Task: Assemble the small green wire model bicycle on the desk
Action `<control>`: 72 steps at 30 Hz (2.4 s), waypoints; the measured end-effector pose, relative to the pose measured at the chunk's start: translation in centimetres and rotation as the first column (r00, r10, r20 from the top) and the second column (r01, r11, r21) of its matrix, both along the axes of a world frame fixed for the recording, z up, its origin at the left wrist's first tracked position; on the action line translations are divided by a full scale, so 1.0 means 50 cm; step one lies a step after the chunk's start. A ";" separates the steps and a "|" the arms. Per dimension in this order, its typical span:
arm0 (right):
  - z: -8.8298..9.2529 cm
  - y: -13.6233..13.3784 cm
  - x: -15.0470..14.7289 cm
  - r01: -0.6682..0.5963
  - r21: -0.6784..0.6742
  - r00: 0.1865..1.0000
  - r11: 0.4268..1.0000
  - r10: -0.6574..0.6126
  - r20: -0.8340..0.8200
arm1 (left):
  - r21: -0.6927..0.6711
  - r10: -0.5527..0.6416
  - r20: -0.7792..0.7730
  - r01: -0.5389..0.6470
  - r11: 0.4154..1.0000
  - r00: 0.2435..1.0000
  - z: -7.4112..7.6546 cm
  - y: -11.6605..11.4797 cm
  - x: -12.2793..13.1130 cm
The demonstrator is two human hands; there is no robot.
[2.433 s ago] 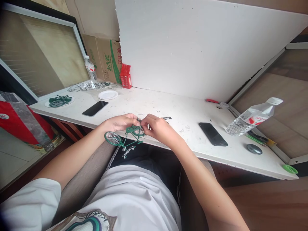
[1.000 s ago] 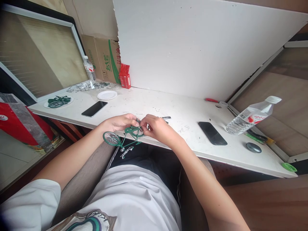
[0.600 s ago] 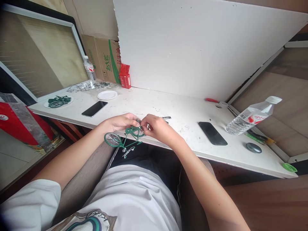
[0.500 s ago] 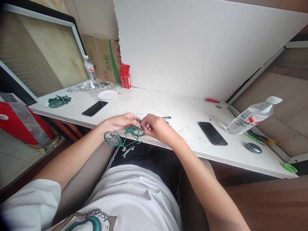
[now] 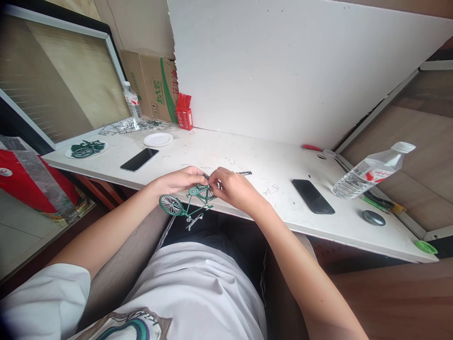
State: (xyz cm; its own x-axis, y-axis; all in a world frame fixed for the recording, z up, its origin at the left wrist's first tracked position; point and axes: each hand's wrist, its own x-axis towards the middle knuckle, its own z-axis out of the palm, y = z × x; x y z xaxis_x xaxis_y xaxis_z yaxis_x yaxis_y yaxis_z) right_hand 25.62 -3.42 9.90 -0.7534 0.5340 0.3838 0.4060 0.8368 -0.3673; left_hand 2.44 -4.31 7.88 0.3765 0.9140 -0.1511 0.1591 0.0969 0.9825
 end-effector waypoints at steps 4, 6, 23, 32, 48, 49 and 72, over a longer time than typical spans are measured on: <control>0.001 -0.003 0.002 -0.004 0.033 1.000 0.999 0.004 0.026 | -0.004 0.013 -0.016 -0.013 1.000 1.000 0.005 -0.003 0.001; 0.000 -0.004 0.003 -0.003 0.054 1.000 0.999 0.001 0.031 | -0.001 0.008 -0.010 -0.008 1.000 1.000 0.003 -0.001 0.000; -0.010 0.020 0.007 -0.011 -0.049 1.000 0.999 0.010 -0.019 | 0.027 0.005 -0.036 -0.004 1.000 0.999 -0.011 0.008 0.002; -0.023 0.035 0.008 -0.030 -0.203 0.997 0.979 0.015 -0.075 | 0.035 -0.014 -0.032 0.016 0.999 0.999 -0.021 0.015 -0.002; -0.054 0.074 0.014 -0.136 -0.495 0.983 0.858 0.056 -0.173 | -0.056 -0.016 0.032 0.018 0.998 0.999 -0.054 0.033 0.002; -0.056 0.076 0.014 -0.139 -0.502 0.983 0.854 0.056 -0.177 | -0.071 -0.005 0.044 0.008 0.997 0.999 -0.056 0.034 0.003; -0.083 0.105 0.020 -0.196 -0.585 0.966 0.787 0.054 -0.252 | -0.150 0.027 0.150 -0.004 0.989 0.988 -0.072 0.044 0.000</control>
State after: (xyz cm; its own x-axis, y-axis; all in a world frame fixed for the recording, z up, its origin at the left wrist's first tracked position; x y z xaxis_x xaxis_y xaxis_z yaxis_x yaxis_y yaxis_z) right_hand 26.63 1.83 5.75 -0.7688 0.6156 0.1733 0.1666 0.4544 -0.8751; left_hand 2.46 -2.13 4.28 0.3912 0.8915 -0.2285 0.0068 0.2454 0.9694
